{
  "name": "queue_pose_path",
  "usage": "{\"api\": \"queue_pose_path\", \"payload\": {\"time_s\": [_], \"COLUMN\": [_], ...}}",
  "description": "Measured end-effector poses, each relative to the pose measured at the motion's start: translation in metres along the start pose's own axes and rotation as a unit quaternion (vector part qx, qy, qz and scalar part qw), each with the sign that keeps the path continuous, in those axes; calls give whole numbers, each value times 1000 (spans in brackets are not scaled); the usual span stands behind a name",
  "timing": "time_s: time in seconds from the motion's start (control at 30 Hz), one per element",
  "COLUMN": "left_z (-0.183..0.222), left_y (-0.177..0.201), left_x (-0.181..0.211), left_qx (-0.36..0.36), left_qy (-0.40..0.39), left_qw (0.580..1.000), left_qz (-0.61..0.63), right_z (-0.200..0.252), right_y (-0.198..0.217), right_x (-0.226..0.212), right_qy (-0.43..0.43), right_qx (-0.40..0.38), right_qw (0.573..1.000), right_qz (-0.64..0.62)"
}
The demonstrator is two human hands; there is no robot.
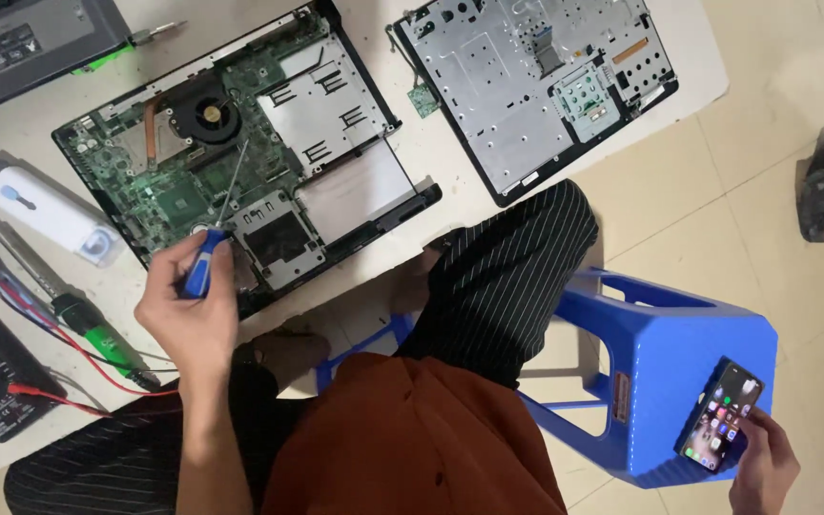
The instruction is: Applying thermal paste and using a screwdriver to repair a laptop motherboard on a workbench
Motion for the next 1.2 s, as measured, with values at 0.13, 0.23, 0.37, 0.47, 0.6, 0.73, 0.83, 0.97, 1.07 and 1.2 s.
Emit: {"api": "queue_pose_path", "payload": {"time_s": [0.13,0.23,0.37,0.47,0.6,0.73,0.83,0.97,1.07,1.2], "left_z": [-2,-2,-1,0,0,0,0,0,0,1], "left_y": [-3,-4,-3,-4,-4,-4,-5,-4,-4,-5], "left_x": [7,7,6,1,6,9,4,5,8,5], "left_qx": [-4,-3,-8,-6,-8,-14,-20,-21,-23,-21], "left_qy": [-26,-24,-18,-10,-39,-26,-37,-28,-34,-40], "left_qw": [998,998,997,998,998,997,997,996,996,997], "left_qz": [-49,-61,-78,-56,-55,-65,-63,-77,-76,-67], "right_z": [-5,0,-24,-28,3,23,22,41,35,28], "right_y": [-4,-18,-34,-37,-21,-8,6,-9,-17,-7], "right_x": [-12,-54,-68,-57,-59,-48,-25,-52,-56,-51], "right_qy": [13,-1,-22,27,-7,-84,-108,-118,-115,-76], "right_qx": [24,11,39,-19,-15,-77,-83,-78,-58,-41], "right_qw": [999,999,997,994,996,984,976,967,957,953], "right_qz": [25,32,69,103,88,140,172,214,258,291]}}
Point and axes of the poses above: each hand's wrist, its own z-axis away from the middle knuckle, its own y-axis out of the back of the hand, x = y × z, the point moved 3 cm from there along -z, towards the middle knuckle, and after that the axes turned 14 degrees about -y, right-handed, at the moved point
